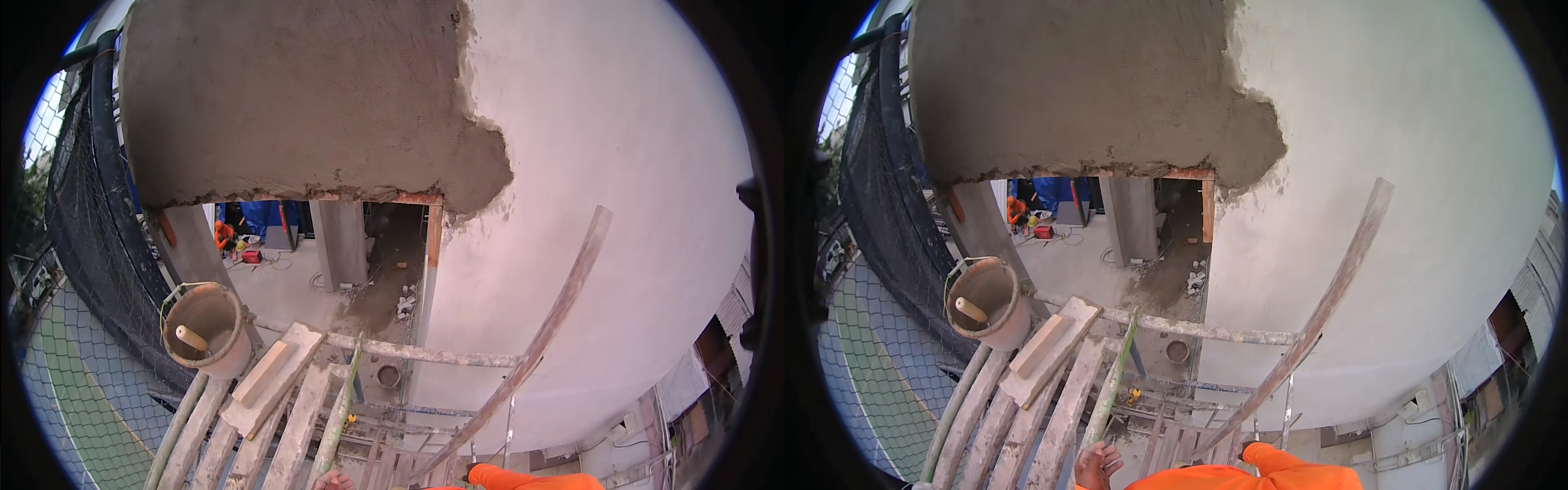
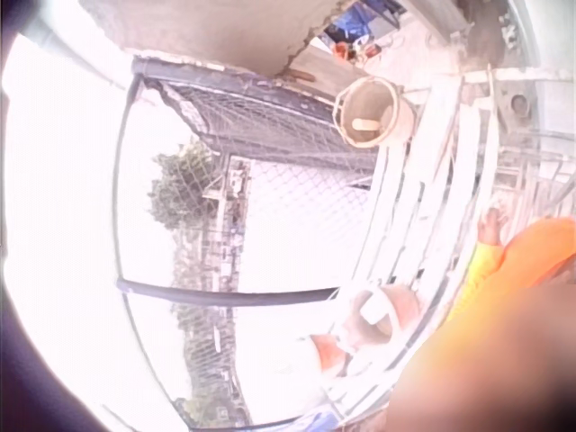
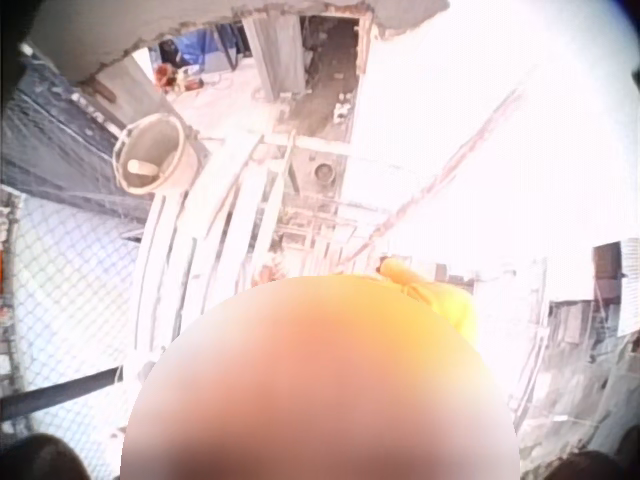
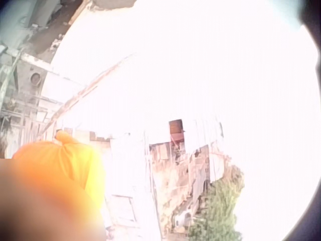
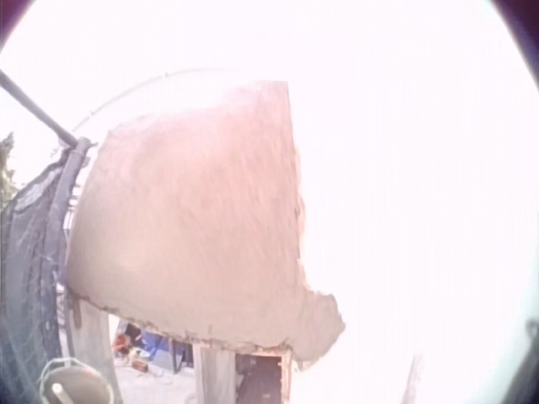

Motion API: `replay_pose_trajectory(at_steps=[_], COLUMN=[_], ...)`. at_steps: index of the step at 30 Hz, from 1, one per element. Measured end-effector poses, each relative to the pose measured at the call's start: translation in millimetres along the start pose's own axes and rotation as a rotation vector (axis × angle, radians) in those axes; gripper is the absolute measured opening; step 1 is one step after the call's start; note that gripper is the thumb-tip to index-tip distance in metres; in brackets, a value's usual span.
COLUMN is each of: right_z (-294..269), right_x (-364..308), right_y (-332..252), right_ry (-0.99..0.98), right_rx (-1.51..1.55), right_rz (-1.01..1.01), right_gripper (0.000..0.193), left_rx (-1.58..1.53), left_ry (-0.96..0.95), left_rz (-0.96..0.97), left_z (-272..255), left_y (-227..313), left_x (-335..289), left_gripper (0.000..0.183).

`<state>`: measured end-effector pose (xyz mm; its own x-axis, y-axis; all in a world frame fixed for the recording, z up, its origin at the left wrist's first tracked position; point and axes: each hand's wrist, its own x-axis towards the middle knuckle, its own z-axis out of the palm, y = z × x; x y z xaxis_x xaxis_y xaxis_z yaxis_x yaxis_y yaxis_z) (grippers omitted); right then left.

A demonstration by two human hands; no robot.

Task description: The person scoops wet plaster from a bucket with a trowel and applies it to a wall section above a doorway. They smooth the plaster with a wooden float and then use a long straightedge to level the surface. The person repeats the scooping, applying, and smoothing steps while working on the same wall area.

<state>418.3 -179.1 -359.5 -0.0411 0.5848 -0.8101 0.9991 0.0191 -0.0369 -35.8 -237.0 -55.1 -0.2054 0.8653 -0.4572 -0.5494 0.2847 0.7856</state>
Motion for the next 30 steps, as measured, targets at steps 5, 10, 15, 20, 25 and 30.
replay_pose_trajectory(at_steps=[5, 10, 15, 20, 25, 30], right_z=[-10.8, -40.1, -57.1, -61.3, -93.9, -150.5], right_x=[-8.9, -4.9, 2.8, 28.9, 37.4, 17.7], right_y=[6.2, -32.2, -54.0, -35.8, -20.0, -47.8], right_ry=[0.013, 0.107, 0.032, 0.039, -0.009, 0.006], right_rx=[0.044, 0.143, 0.188, 0.067, -0.003, -0.086], right_rz=[0.055, -0.068, -0.123, -0.148, -0.163, -0.135], right_gripper=[0.066, 0.073, 0.085, 0.081, 0.081, 0.081], left_rx=[0.03, 0.084, 0.071, 0.142, 0.08, 0.062], left_ry=[0.046, 0.051, 0.067, 0.055, 0.099, 0.152], left_rz=[-0.012, -0.052, -0.067, 0.021, 0.111, 0.166], left_z=[10.8, 33.7, 58.5, 66.2, 63.7, 54.0], left_y=[3.5, 6.0, 12.8, 17.1, 18.4, 39.9], left_x=[5.0, 11.3, 14.3, 16.1, 21.2, 24.9], left_gripper=[0.043, 0.044, 0.037, 0.037, 0.036, 0.035])
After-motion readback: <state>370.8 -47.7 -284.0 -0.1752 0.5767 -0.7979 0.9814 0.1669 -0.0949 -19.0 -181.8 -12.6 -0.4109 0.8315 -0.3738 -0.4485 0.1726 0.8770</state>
